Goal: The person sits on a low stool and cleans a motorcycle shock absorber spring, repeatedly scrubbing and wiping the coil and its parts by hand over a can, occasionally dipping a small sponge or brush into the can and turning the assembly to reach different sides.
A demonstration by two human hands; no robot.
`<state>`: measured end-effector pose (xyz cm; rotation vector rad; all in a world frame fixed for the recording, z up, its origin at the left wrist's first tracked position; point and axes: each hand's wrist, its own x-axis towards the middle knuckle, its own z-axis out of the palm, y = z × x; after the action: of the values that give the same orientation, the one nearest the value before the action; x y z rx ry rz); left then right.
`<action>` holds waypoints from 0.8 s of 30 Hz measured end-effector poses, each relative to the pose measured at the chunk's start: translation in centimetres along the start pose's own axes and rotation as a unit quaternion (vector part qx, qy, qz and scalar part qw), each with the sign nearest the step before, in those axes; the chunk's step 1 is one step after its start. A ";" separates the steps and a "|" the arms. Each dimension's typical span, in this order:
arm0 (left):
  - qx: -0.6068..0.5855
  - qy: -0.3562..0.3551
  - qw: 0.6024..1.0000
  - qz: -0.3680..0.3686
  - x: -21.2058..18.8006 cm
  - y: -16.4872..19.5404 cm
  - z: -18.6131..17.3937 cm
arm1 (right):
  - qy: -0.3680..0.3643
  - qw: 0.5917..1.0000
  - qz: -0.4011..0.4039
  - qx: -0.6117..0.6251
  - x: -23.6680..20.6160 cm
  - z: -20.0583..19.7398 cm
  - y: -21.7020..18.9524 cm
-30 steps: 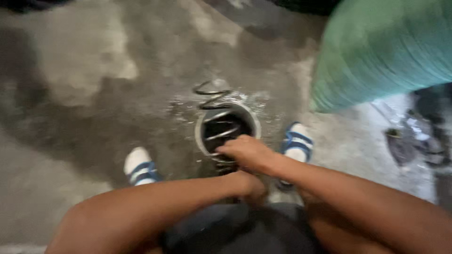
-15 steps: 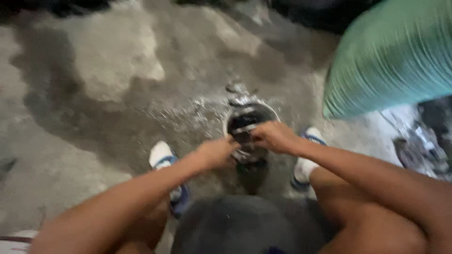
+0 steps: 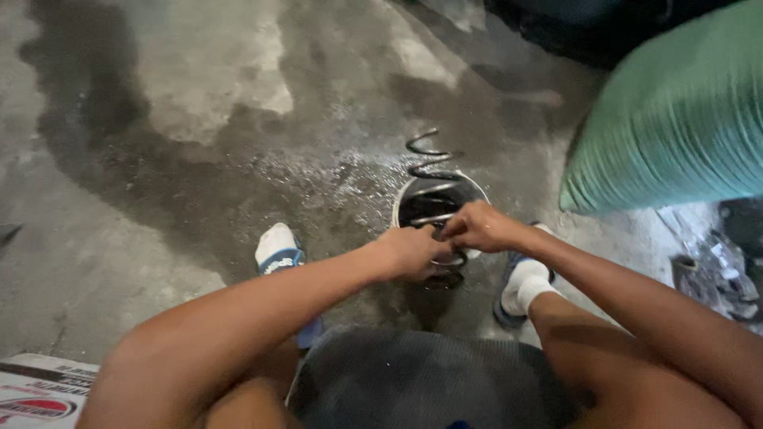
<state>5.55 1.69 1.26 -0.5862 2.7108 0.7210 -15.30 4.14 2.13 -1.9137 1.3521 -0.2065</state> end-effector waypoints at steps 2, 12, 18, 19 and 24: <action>0.002 -0.010 1.000 -0.003 0.0 -0.1 0.2 | -0.001 0.998 0.069 -0.008 -0.1 0.4 -0.3; -0.011 -0.025 0.999 -0.026 -0.4 -1.0 0.2 | -0.022 0.999 0.033 -0.011 -0.2 -0.2 -1.2; 0.070 -0.037 0.997 0.005 -0.1 -1.2 0.0 | 0.035 0.994 0.063 -0.080 0.3 0.8 -1.3; 0.062 -0.041 0.997 -0.002 -0.1 -1.1 -0.1 | 0.009 0.995 0.055 -0.081 0.5 0.6 -1.2; 0.016 -0.035 0.999 -0.032 -0.7 -0.6 -0.8 | -0.021 0.998 0.050 -0.009 0.7 -0.5 -0.8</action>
<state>6.31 1.02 1.92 -0.6257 2.6209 0.6669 -14.70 3.45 2.78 -1.8500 1.4224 -0.1044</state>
